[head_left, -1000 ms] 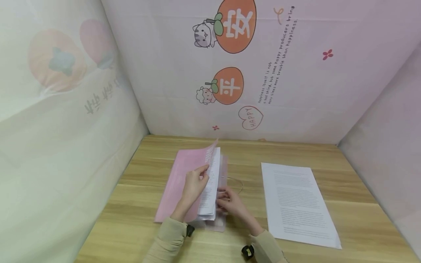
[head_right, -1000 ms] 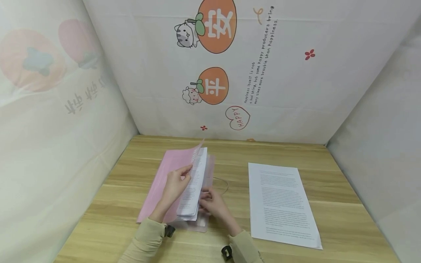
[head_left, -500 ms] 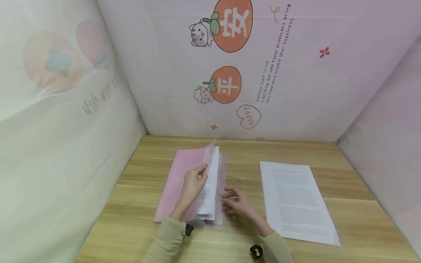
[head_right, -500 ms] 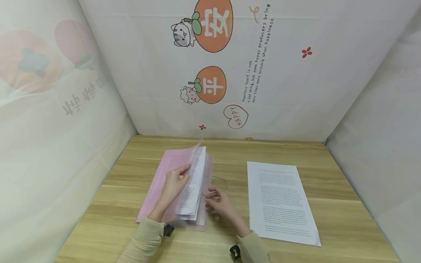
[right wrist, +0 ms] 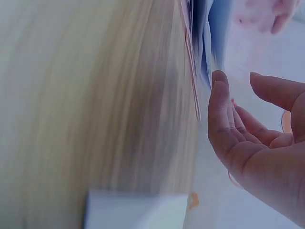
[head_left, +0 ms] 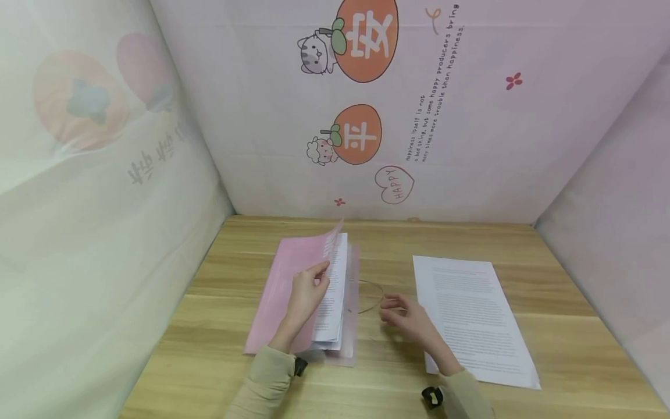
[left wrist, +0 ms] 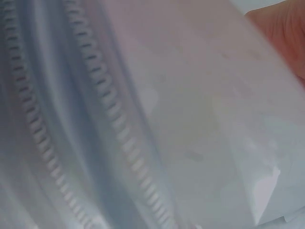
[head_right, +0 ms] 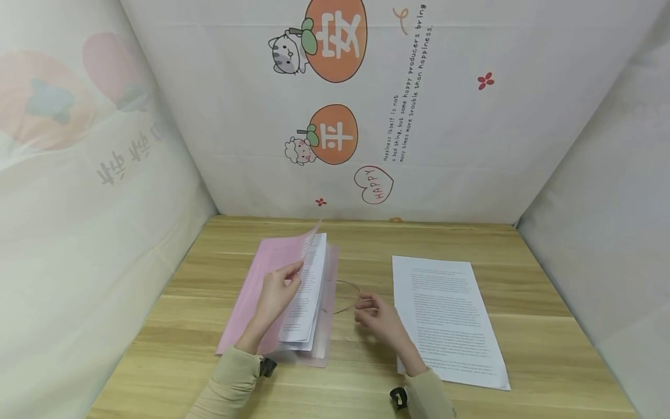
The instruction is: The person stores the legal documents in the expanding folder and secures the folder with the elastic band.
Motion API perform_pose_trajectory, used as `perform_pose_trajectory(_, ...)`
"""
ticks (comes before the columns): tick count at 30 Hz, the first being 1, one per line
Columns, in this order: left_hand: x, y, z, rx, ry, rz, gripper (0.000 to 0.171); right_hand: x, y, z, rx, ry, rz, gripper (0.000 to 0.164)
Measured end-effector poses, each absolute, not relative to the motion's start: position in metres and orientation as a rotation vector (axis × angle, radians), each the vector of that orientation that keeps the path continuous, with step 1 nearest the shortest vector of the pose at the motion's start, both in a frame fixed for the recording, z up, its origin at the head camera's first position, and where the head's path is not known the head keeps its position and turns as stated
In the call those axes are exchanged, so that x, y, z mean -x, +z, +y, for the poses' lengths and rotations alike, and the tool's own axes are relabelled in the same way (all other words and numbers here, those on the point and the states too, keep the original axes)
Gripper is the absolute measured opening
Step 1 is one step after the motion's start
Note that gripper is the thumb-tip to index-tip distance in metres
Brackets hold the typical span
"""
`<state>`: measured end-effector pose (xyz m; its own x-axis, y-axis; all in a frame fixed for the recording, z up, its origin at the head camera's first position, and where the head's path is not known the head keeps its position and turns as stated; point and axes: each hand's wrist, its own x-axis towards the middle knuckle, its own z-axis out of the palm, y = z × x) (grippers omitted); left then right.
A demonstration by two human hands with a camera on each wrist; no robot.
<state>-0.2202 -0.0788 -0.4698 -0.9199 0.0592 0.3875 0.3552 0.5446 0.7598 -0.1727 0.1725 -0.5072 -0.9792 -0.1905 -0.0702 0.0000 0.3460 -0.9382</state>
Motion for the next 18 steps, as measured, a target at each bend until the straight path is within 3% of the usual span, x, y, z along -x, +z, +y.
perform_pose_trajectory(18, 0.217, -0.468, -0.078, 0.344, -1.325, -2.480, 0.035, 0.166, -0.499, 0.247, -0.041, -1.512, 2.664, 0.052)
